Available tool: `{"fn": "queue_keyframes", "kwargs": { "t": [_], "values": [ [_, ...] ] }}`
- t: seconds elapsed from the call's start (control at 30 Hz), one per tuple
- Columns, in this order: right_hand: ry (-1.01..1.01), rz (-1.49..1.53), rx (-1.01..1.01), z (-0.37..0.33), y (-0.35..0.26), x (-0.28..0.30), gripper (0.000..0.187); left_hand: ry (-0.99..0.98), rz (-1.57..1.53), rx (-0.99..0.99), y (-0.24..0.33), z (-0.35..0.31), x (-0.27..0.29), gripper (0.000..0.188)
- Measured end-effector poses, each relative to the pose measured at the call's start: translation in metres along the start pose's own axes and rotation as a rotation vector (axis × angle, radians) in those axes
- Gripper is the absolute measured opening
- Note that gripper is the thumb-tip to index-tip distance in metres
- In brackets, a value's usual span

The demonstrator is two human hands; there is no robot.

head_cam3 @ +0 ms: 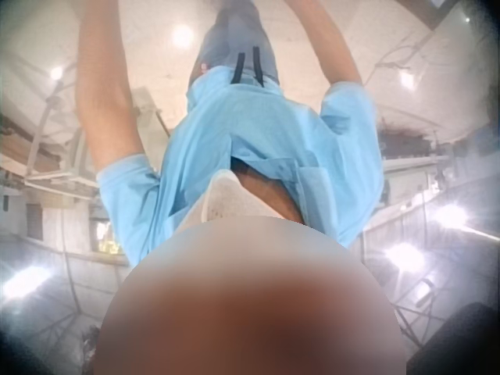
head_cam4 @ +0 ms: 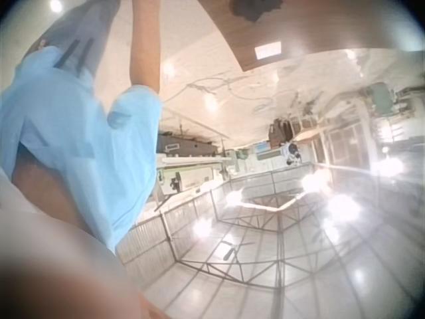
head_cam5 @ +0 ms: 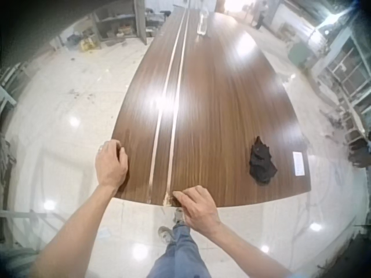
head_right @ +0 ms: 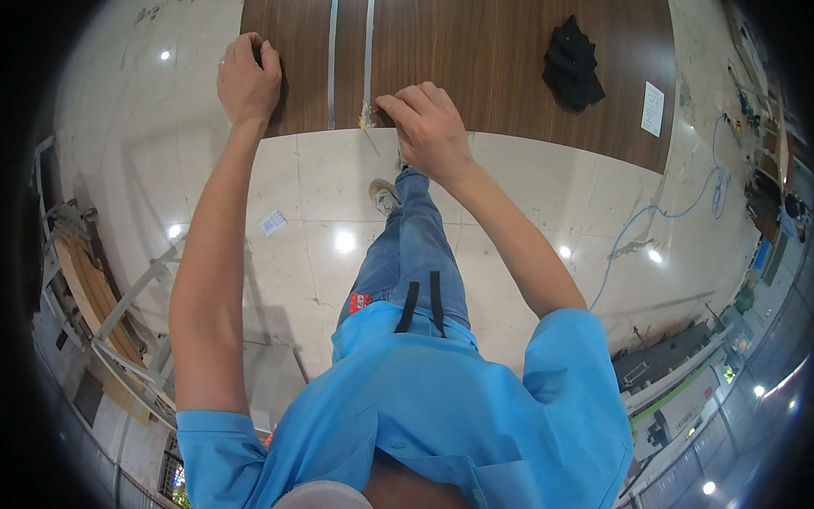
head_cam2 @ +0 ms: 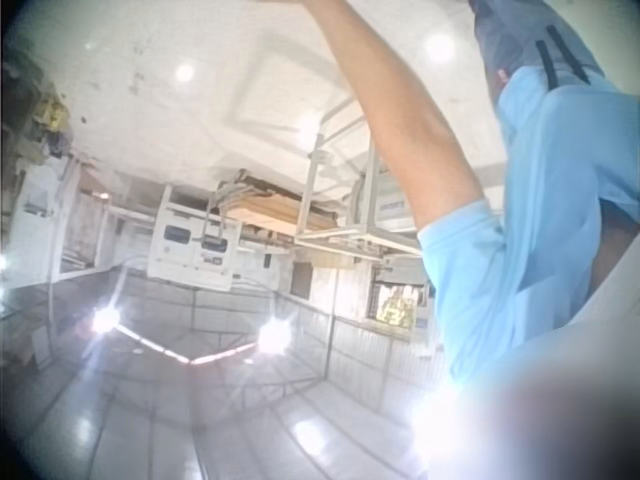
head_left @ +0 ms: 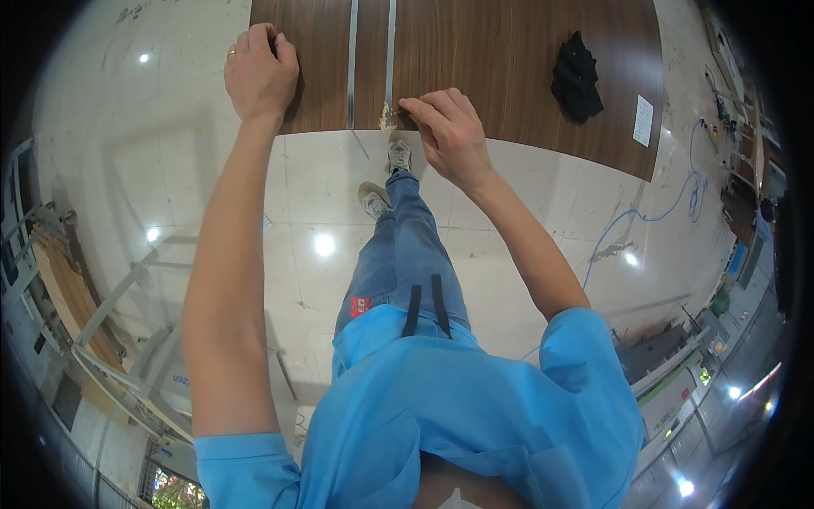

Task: The person wipes a large wooden tabletop with a black cloth while holding a clear plastic bottle. They pour liquid onto the surface and continue wiping along two parallel white lines, then use a small blue tool to scrape or adjust the lines.

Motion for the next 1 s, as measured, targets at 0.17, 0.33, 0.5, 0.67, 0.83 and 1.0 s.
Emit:
{"fn": "queue_keyframes", "kwargs": {
  "t": [0.17,0.33,0.5,0.67,0.83,1.0],
  "values": [
    [0.013,-0.034,0.005,0.004,0.001,-0.007,0.029,0.006,-0.011,-0.006,-0.001,0.0,0.0,0.019],
    [-0.002,-0.059,0.013,0.004,0.001,-0.009,0.03,-0.012,-0.01,-0.005,0.0,0.0,0.0,0.019],
    [-0.052,-0.045,0.092,0.0,-0.002,-0.008,0.038,-0.012,0.004,-0.002,0.0,0.001,0.0,0.019],
    [-0.077,-0.054,0.141,-0.006,-0.005,-0.007,0.045,0.014,-0.004,-0.009,0.0,0.001,0.0,0.018],
    [-0.105,-0.065,0.178,-0.009,-0.003,-0.006,0.044,0.02,0.003,-0.017,-0.001,0.0,0.0,0.018],
    [-0.115,-0.065,0.232,-0.007,0.001,-0.007,0.04,0.004,0.006,-0.014,-0.001,0.001,-0.001,0.017]
  ]
}}
Point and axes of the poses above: each hand's wrist, its own z-axis towards the middle knuckle, its own x-axis out of the back of the hand, y = z × x, the point moved 4 cm from there along z, towards the middle knuckle, and after that the axes turned 2 degrees about y, right-handed, at the moved point
